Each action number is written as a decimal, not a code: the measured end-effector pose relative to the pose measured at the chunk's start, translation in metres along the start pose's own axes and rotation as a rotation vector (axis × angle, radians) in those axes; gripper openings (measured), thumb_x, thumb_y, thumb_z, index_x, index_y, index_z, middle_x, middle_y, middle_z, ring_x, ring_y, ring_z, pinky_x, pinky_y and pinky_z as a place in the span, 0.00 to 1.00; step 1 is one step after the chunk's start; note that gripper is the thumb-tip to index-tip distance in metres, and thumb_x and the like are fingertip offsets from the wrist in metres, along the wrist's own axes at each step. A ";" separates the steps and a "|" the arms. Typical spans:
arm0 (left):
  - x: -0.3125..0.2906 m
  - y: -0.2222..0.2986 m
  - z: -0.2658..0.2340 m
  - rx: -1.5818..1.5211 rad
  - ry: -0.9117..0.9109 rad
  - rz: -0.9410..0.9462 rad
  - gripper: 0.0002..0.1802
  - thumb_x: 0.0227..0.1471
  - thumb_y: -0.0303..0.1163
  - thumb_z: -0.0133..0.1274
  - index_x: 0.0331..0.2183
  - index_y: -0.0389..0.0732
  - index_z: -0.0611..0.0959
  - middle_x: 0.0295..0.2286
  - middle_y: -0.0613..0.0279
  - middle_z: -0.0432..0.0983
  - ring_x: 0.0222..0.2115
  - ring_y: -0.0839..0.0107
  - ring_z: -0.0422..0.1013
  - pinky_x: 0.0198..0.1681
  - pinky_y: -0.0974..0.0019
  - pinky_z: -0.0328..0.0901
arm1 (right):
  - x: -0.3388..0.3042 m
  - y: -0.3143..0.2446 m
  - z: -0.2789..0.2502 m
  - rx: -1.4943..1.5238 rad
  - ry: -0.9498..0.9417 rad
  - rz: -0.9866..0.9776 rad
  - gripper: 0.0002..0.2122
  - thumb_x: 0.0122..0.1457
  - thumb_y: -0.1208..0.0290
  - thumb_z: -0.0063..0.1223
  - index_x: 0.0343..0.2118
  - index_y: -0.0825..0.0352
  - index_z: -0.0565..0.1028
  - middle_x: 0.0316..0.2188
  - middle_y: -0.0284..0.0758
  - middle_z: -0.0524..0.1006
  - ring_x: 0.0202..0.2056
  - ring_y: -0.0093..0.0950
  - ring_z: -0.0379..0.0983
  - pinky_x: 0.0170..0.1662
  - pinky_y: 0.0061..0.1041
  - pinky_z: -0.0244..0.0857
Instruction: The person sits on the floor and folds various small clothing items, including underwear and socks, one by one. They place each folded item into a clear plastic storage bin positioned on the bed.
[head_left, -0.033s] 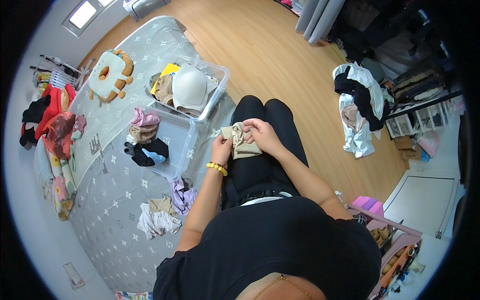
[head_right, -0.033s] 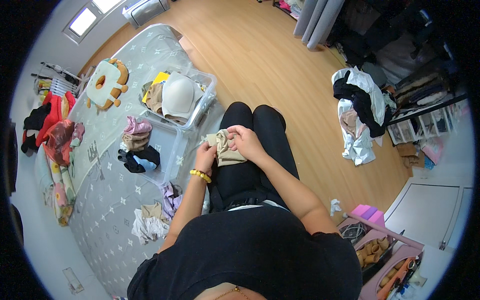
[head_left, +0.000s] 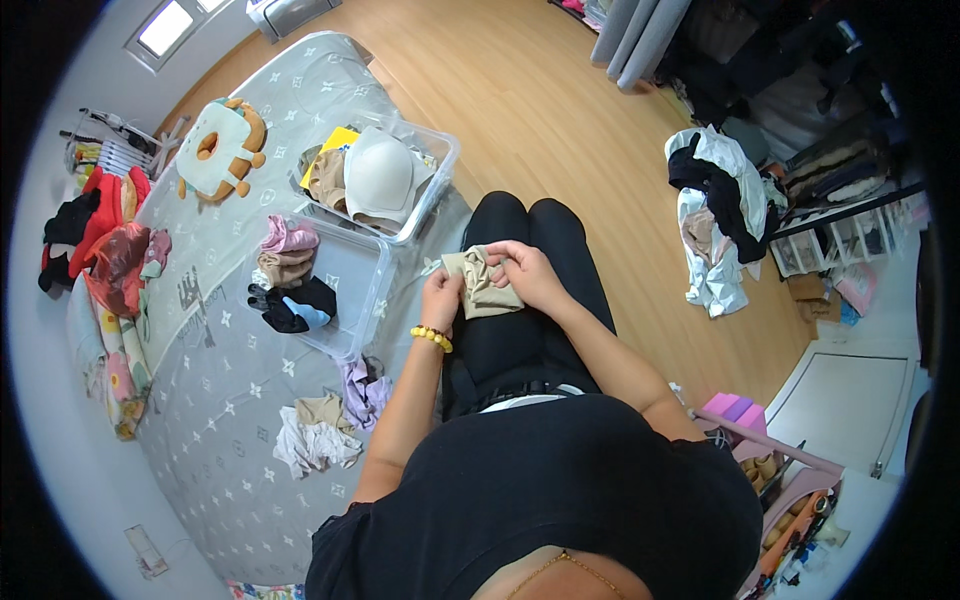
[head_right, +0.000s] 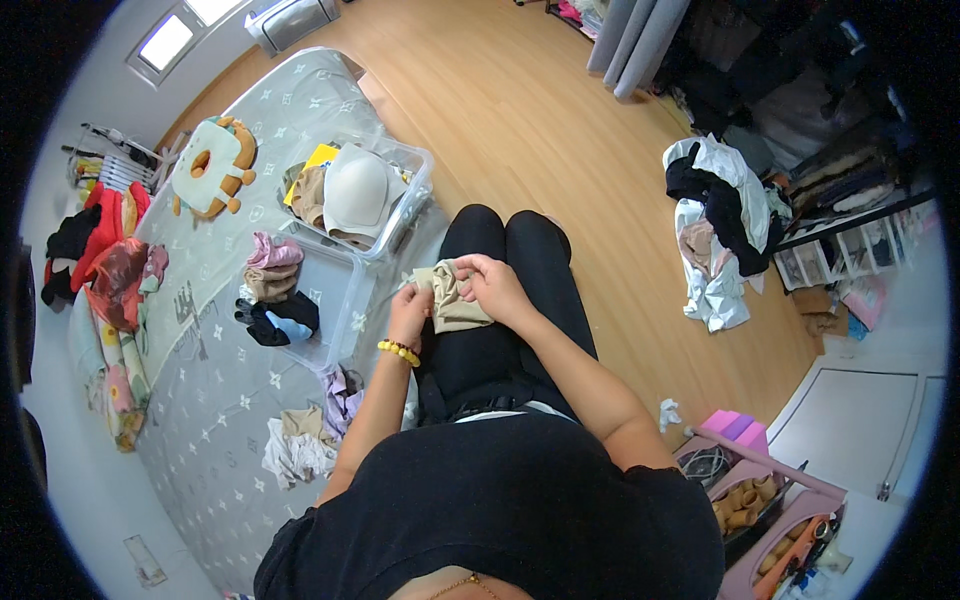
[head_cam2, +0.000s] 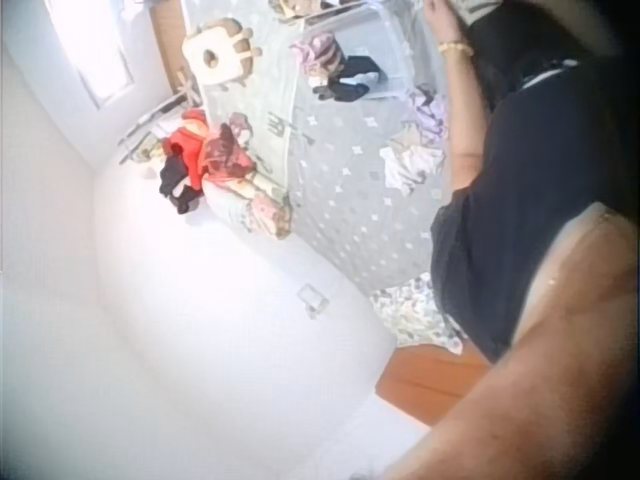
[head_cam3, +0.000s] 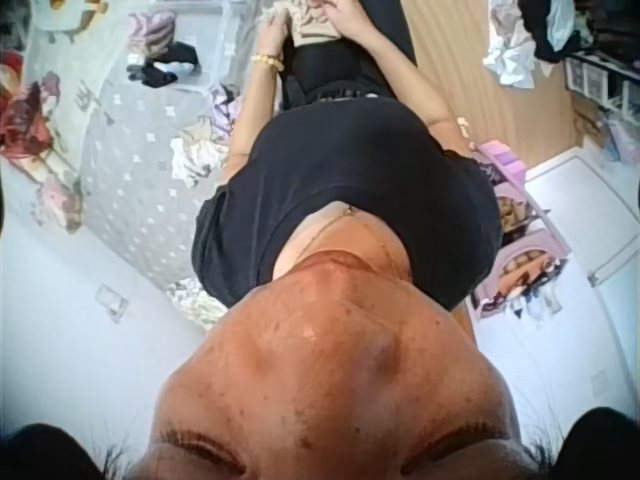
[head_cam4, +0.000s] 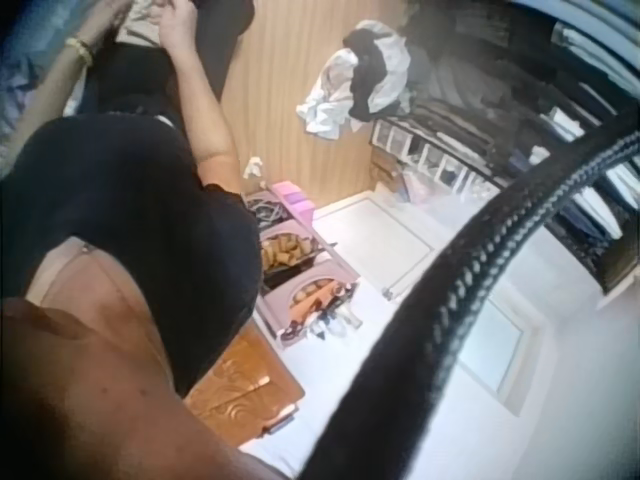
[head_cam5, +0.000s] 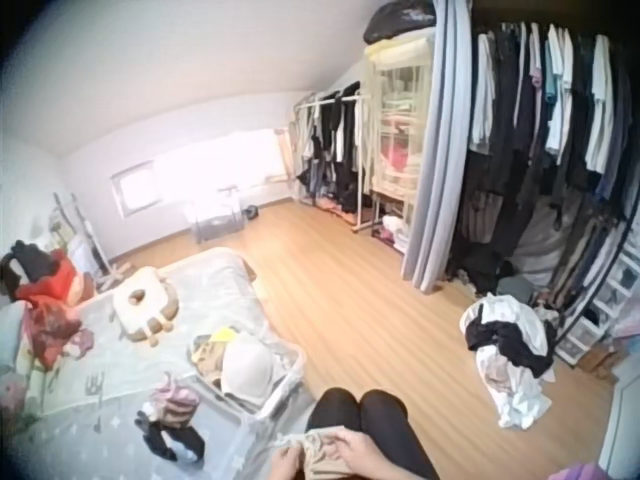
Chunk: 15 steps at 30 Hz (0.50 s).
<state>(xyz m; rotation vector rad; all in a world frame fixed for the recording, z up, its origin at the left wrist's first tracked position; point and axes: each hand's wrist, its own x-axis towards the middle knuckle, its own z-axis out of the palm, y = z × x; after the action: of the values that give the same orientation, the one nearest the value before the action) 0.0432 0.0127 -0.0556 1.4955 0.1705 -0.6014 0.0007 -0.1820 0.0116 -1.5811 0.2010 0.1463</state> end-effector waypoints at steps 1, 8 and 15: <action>-0.003 0.008 0.005 -0.004 -0.021 -0.011 0.14 0.56 0.32 0.55 0.42 0.33 0.79 0.32 0.64 0.79 0.28 0.78 0.72 0.30 0.74 0.65 | -0.003 0.006 -0.001 0.002 -0.010 -0.019 0.15 0.60 0.84 0.38 0.49 0.74 0.73 0.38 0.38 0.78 0.32 0.21 0.76 0.39 0.21 0.72; -0.020 0.042 0.028 0.037 -0.013 0.049 0.16 0.50 0.23 0.57 0.42 0.32 0.76 0.33 0.60 0.79 0.30 0.75 0.75 0.35 0.70 0.70 | -0.003 -0.004 -0.003 0.382 0.030 0.061 0.11 0.61 0.83 0.40 0.43 0.71 0.74 0.37 0.35 0.77 0.32 0.19 0.73 0.39 0.18 0.70; -0.067 0.078 0.019 0.262 0.356 0.620 0.18 0.48 0.23 0.57 0.43 0.33 0.74 0.36 0.59 0.75 0.34 0.73 0.72 0.39 0.68 0.68 | -0.002 -0.053 0.023 0.211 -0.076 0.114 0.11 0.65 0.70 0.48 0.45 0.70 0.73 0.32 0.28 0.76 0.31 0.15 0.69 0.37 0.18 0.66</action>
<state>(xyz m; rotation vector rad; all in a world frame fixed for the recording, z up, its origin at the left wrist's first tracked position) 0.0187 0.0096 0.0456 1.7884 -0.1061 0.1496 0.0113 -0.1578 0.0631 -1.3522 0.2394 0.2651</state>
